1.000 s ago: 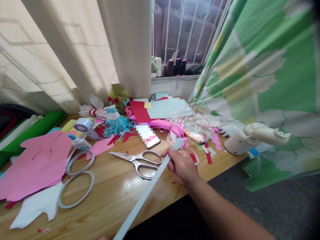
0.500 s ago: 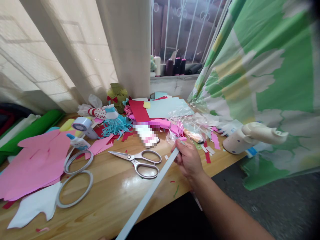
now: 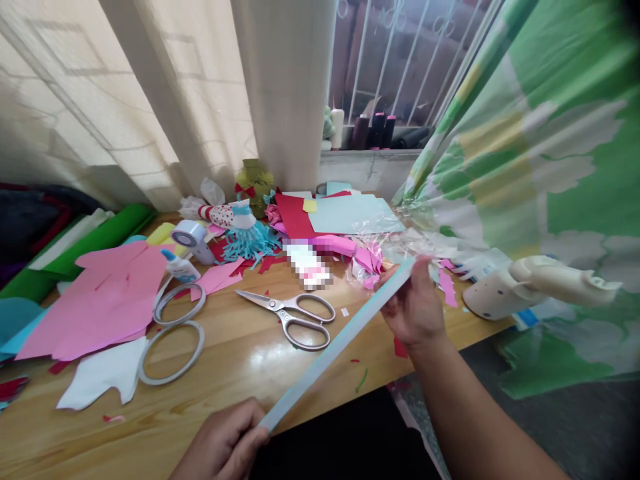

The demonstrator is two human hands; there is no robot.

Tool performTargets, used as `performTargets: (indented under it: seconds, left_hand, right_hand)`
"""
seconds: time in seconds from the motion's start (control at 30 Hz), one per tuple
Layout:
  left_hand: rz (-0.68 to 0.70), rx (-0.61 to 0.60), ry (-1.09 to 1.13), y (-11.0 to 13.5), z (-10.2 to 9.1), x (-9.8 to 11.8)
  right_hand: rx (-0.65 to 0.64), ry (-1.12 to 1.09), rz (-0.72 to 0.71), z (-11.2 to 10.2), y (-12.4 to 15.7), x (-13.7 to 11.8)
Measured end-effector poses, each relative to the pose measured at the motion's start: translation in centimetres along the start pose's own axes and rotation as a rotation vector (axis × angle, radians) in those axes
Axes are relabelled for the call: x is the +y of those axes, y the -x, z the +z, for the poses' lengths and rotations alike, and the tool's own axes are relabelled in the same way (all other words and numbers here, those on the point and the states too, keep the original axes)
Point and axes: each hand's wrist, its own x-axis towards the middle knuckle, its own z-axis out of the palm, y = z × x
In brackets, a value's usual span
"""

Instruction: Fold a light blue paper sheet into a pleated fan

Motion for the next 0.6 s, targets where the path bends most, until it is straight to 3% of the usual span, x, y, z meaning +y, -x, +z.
performTargets:
  seconds: [0.17, 0.27, 0.47, 0.6]
  left_hand:
    - [-0.012, 0.126, 0.174, -2.8, -0.2, 2.7]
    - [0.025, 0.170, 0.283, -4.1, -0.9, 3.8]
    - [0.207, -0.105, 0.522, -6.5, -4.3, 5.2]
    - [0.242, -0.149, 0.858, -8.5, -5.6, 4.6]
  right_hand:
    - [-0.360, 0.274, 0.200, 3.4, 1.5, 3.9]
    - [-0.394, 0.326, 0.178, 5.2, 1.2, 6.2]
    - [-0.467, 0.335, 0.138, 8.1, -2.1, 6.1]
    - [-0.585, 0.341, 0.145, 10.6, -3.6, 6.0]
